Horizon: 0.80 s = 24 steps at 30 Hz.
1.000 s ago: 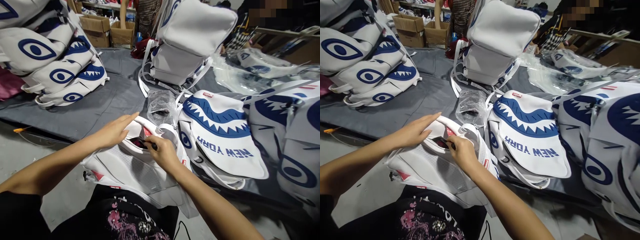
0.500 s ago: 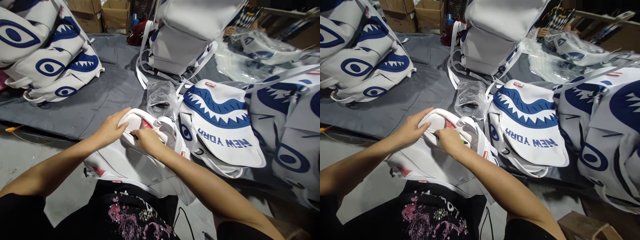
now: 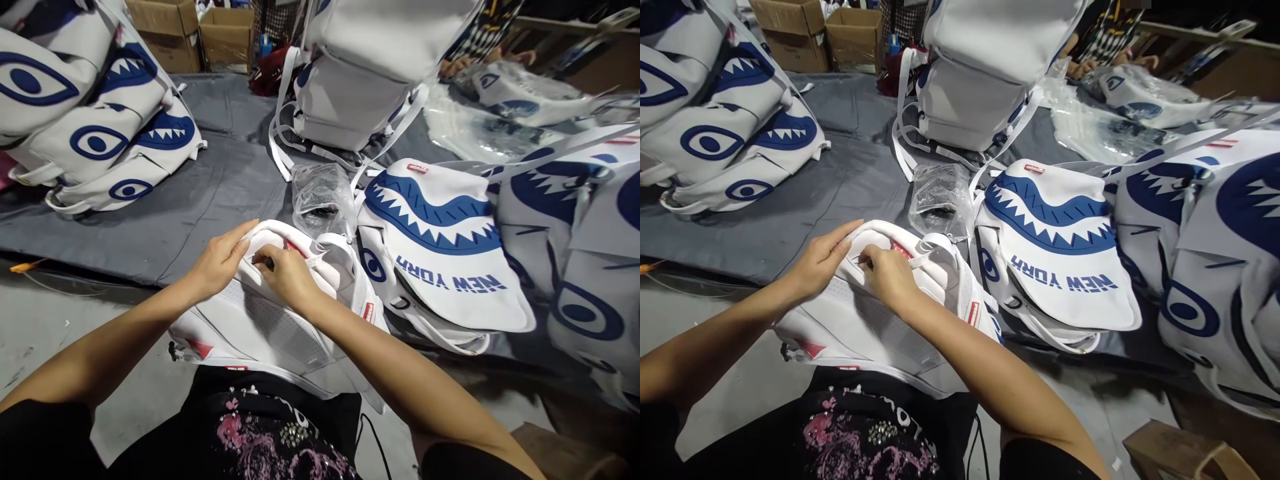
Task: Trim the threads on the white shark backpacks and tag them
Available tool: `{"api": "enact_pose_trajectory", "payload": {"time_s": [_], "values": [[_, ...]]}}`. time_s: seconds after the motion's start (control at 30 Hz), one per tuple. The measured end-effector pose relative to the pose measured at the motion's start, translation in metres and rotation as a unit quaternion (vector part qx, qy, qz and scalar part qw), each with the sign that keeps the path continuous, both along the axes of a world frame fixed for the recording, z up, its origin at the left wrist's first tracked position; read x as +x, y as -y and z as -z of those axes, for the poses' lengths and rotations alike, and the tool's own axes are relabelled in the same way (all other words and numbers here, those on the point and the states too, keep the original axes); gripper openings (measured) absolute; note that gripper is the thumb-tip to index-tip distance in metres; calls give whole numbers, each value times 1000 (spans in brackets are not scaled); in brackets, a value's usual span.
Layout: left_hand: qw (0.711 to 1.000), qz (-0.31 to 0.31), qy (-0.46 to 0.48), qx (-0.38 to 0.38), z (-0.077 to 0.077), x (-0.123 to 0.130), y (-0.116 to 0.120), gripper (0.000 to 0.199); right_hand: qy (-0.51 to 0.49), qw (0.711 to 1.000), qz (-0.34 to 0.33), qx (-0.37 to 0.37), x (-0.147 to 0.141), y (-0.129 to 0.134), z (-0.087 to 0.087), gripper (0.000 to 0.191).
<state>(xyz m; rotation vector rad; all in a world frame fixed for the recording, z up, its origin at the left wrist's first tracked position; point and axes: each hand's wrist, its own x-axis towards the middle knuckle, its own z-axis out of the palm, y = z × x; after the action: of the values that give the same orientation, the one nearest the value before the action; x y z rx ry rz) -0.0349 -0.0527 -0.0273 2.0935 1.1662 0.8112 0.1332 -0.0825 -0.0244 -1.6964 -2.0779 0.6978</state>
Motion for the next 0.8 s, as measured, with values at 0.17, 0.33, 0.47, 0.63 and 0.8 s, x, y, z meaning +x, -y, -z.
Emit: {"api": "enact_pose_trajectory", "payload": {"time_s": [0.17,0.33,0.47,0.63,0.8], "values": [[1000,-12,-8,3,1,1,0,52,27,999,1,20,0,3,0,20],[1000,-11,-14,14,4,0,-1,52,139,986,-71,60,-3,-3,3,24],[1000,-15,-9,18,3,-1,0,52,187,968,-135,99,-5,-2,1,30],[999,-32,8,2,1,-4,2,56,219,952,-174,123,-8,2,-9,35],[999,-41,3,-5,7,-8,-2,66,165,962,-192,99,-5,-9,-17,21]]}}
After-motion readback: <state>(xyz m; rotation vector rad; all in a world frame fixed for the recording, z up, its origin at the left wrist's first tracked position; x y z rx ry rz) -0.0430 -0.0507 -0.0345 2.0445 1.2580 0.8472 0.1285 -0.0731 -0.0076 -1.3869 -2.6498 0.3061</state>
